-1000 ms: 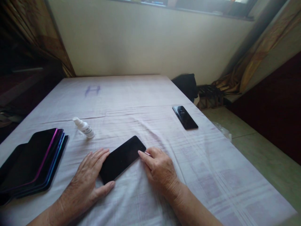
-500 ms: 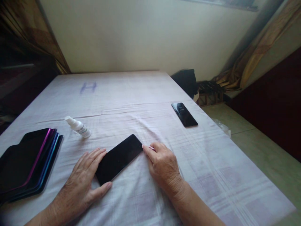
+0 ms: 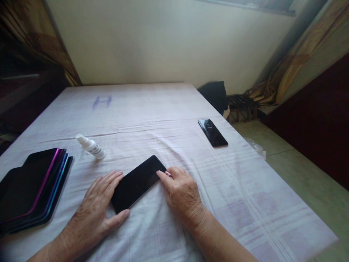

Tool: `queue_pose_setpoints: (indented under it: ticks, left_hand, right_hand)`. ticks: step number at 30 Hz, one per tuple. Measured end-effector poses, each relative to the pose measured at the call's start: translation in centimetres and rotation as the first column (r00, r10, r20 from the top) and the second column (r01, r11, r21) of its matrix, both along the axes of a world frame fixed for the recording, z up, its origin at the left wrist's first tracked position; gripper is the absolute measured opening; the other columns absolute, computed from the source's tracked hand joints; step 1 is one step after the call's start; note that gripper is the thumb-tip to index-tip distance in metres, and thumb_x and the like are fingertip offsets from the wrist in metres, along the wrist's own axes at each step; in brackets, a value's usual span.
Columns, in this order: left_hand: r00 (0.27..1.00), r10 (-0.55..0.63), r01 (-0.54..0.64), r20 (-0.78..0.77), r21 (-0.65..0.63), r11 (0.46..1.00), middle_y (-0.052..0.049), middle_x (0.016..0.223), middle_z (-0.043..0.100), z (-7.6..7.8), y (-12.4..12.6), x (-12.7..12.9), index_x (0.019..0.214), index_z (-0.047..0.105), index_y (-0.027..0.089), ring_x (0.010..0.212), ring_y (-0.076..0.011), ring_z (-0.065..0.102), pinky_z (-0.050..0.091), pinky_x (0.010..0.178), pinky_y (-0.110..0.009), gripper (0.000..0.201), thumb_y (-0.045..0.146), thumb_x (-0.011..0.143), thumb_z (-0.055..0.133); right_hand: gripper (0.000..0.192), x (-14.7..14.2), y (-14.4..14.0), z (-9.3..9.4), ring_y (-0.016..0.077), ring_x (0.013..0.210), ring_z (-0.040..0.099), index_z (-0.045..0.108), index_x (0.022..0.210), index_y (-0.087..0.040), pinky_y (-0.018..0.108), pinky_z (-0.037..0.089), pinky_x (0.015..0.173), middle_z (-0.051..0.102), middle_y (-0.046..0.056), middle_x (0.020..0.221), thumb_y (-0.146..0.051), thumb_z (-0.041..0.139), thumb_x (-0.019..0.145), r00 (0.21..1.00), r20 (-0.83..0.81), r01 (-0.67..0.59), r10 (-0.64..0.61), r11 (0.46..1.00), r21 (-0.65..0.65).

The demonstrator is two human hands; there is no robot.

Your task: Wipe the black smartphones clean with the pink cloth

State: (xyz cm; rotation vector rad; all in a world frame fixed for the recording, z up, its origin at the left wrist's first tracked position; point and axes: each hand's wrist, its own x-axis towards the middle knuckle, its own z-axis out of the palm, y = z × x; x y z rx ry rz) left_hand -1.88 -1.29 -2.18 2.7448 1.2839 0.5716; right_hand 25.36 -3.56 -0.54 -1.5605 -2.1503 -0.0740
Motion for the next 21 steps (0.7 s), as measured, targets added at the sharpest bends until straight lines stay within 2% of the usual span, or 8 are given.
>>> queue_pose_setpoints:
  ticks: [5,9,21]
  left_hand:
    - [1.000,-0.005,0.005,0.000,0.005,1.000,-0.017,0.145,0.051,0.0,0.0,0.0,0.145,0.036,0.015,0.135,-0.0345,0.046,0.028,0.117,-0.053,0.075,0.045,0.082,0.063]
    - [1.000,-0.009,0.009,-0.004,0.016,1.000,-0.018,0.144,0.051,-0.1,0.0,-0.1,0.145,0.036,0.013,0.135,-0.0348,0.046,0.028,0.116,-0.053,0.076,0.044,0.082,0.063]
    - [1.000,-0.002,0.002,0.012,0.017,1.000,-0.016,0.145,0.052,-0.3,0.0,-0.1,0.147,0.034,0.017,0.134,-0.0341,0.047,0.029,0.116,-0.053,0.077,0.045,0.082,0.062]
  right_hand:
    - [0.030,0.3,0.3,-0.1,0.0200,0.082,0.060,0.072,0.115,-0.019,0.030,0.049,0.071,0.066,0.008,0.091,-0.013,0.052,0.093,0.996,0.031,0.079,-0.079,0.997,0.004]
    - [0.032,-0.5,0.1,-0.1,0.0207,0.085,0.059,0.071,0.116,-0.018,0.031,0.049,0.074,0.067,0.009,0.095,-0.010,0.051,0.092,0.999,0.041,0.019,-0.020,0.999,0.045]
    - [0.031,-1.5,0.2,0.0,0.0172,0.082,0.058,0.071,0.111,-0.021,0.028,0.047,0.074,0.066,0.007,0.092,-0.009,0.047,0.096,0.996,0.033,-0.083,0.079,0.990,0.118]
